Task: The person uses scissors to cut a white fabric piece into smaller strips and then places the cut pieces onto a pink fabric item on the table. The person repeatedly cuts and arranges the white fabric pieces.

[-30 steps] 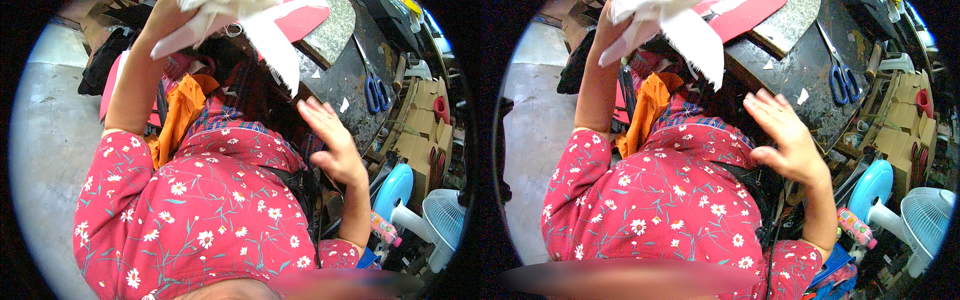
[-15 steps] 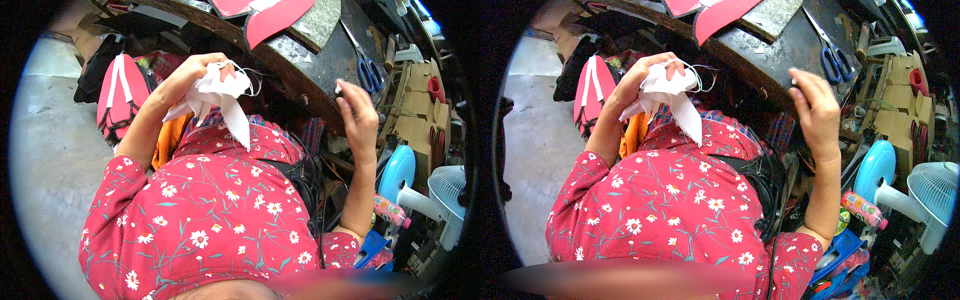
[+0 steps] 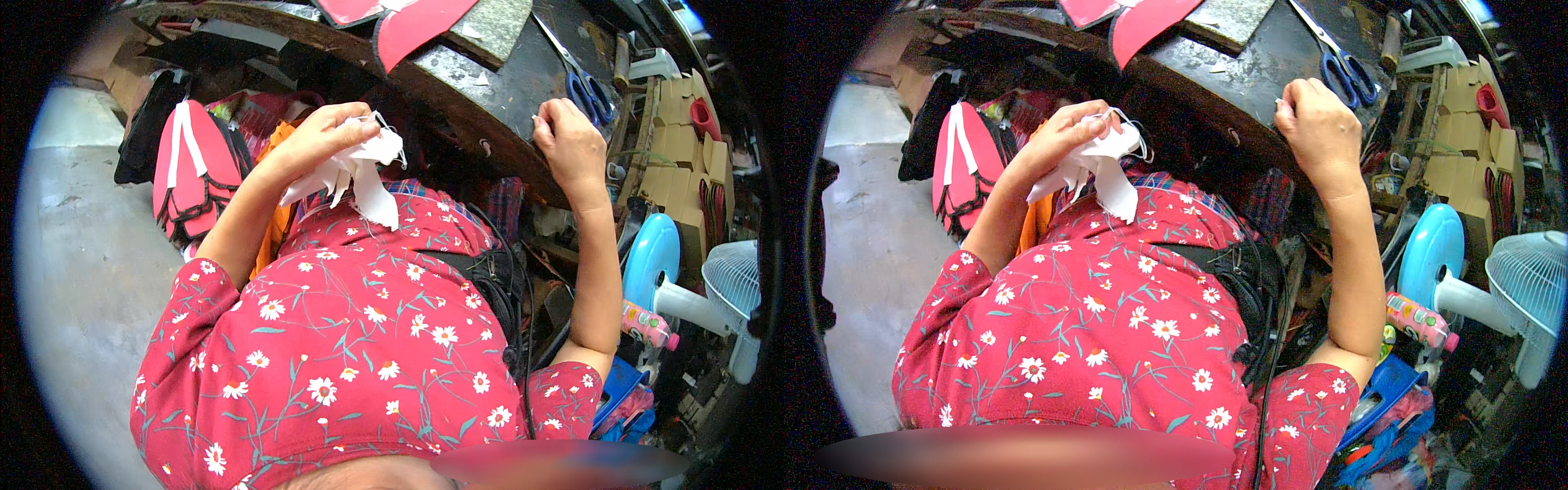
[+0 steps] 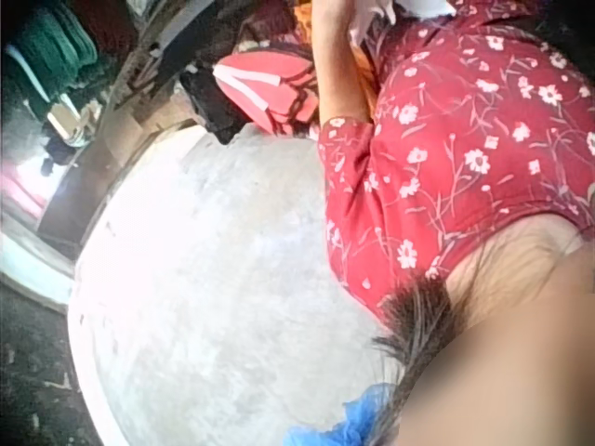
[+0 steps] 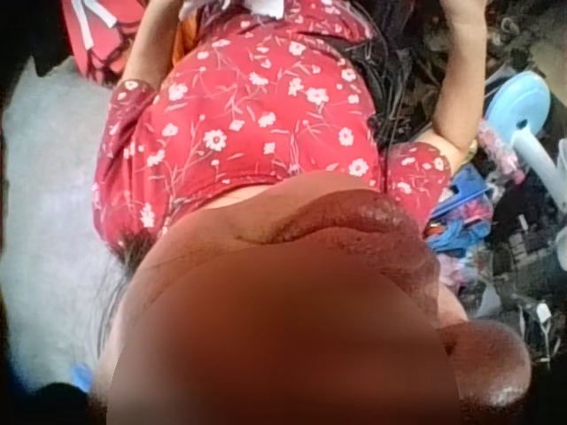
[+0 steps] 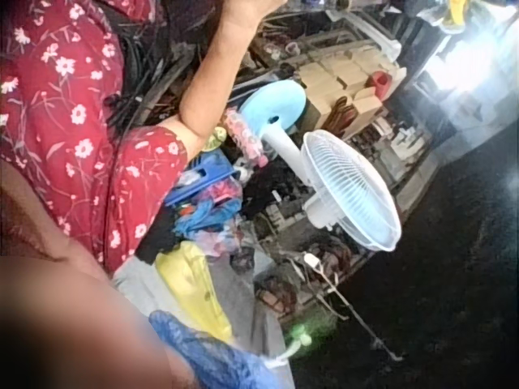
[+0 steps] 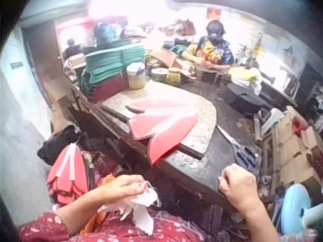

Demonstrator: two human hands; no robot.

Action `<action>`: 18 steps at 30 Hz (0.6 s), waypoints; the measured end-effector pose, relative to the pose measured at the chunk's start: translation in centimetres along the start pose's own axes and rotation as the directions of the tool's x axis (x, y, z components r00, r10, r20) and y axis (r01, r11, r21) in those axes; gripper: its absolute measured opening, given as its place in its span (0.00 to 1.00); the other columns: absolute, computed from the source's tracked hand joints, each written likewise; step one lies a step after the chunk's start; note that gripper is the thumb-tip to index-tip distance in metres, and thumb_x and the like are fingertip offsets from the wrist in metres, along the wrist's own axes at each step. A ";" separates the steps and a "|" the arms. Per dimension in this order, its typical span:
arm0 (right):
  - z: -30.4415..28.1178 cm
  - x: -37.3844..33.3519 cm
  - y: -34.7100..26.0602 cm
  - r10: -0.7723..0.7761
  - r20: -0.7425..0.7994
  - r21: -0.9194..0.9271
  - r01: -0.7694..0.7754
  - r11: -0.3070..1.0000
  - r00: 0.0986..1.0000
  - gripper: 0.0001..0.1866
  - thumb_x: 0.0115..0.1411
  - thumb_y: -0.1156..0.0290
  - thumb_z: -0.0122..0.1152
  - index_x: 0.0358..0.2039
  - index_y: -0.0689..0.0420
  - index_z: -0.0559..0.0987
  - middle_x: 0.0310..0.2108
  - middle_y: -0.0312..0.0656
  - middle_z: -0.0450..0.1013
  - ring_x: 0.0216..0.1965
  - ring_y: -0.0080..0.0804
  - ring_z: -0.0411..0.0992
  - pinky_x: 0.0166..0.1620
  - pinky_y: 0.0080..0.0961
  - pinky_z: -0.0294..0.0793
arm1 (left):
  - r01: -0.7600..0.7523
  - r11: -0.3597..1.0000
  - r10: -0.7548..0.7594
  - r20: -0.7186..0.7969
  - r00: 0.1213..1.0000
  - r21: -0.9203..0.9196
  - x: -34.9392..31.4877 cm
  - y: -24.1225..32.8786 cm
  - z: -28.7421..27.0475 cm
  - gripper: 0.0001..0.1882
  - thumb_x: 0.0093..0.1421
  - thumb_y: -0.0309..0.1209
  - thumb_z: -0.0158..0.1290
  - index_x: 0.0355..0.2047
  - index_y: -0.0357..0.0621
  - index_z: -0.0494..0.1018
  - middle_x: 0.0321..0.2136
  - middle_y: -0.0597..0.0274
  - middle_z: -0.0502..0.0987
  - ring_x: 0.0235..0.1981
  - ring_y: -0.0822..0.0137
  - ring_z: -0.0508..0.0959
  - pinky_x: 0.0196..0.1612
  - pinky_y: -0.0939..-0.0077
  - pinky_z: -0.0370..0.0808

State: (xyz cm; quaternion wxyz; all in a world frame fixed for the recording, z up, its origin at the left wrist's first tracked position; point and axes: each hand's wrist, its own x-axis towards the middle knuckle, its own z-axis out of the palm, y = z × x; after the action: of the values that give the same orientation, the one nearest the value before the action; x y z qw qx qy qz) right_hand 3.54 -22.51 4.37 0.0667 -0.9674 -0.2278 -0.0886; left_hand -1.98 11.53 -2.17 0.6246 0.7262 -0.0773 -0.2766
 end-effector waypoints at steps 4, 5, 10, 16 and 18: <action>-0.6 -1.5 -1.5 -0.133 -0.024 0.095 0.135 0.986 0.991 0.04 0.53 0.71 0.56 0.25 0.57 0.72 0.26 0.45 0.68 0.30 0.46 0.72 0.35 0.39 0.74 | -0.025 0.997 0.017 -0.104 0.994 -0.077 -0.1 -0.4 0.0 0.12 0.54 0.35 0.62 0.33 0.44 0.73 0.35 0.65 0.76 0.40 0.75 0.74 0.42 0.78 0.71; -1.0 -2.4 -1.9 -0.170 -0.008 0.124 0.169 0.978 0.985 0.06 0.54 0.70 0.57 0.24 0.57 0.71 0.24 0.45 0.67 0.29 0.45 0.72 0.34 0.39 0.73 | -0.101 0.994 0.095 -0.153 0.984 -0.032 0.2 -0.7 -0.2 0.13 0.52 0.31 0.62 0.32 0.45 0.68 0.37 0.65 0.74 0.39 0.75 0.73 0.43 0.78 0.71; -2.0 -5.9 -2.5 0.018 0.123 0.277 -0.051 0.960 0.992 0.08 0.59 0.69 0.62 0.27 0.58 0.74 0.28 0.45 0.71 0.27 0.43 0.71 0.33 0.33 0.71 | -0.250 0.954 0.296 -0.389 0.872 0.167 0.0 -2.1 -4.0 0.14 0.48 0.25 0.53 0.35 0.43 0.63 0.35 0.61 0.72 0.37 0.72 0.72 0.40 0.76 0.71; -2.3 -5.4 -0.8 -0.010 0.018 0.382 0.002 0.924 1.000 0.14 0.61 0.78 0.57 0.48 0.57 0.76 0.43 0.45 0.75 0.42 0.40 0.73 0.50 0.33 0.71 | -0.266 0.958 0.252 -0.765 0.593 0.109 -4.4 0.2 -9.7 0.09 0.53 0.23 0.54 0.30 0.47 0.64 0.28 0.69 0.71 0.33 0.78 0.73 0.31 0.81 0.70; -3.0 -4.7 -0.5 -0.144 0.014 0.151 0.140 0.978 0.989 0.19 0.62 0.76 0.56 0.54 0.56 0.76 0.54 0.48 0.71 0.56 0.44 0.67 0.59 0.36 0.64 | -0.235 0.969 0.202 -0.797 0.570 0.077 -6.4 0.8 -10.4 0.09 0.51 0.23 0.53 0.31 0.47 0.65 0.27 0.68 0.72 0.33 0.76 0.73 0.31 0.81 0.70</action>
State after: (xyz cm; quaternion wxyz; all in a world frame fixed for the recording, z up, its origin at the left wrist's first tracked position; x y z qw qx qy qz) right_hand -1.22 -24.58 6.38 0.1299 -0.9419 -0.3032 -0.0637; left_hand -1.96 23.27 1.25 0.6355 0.7457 0.1263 0.1553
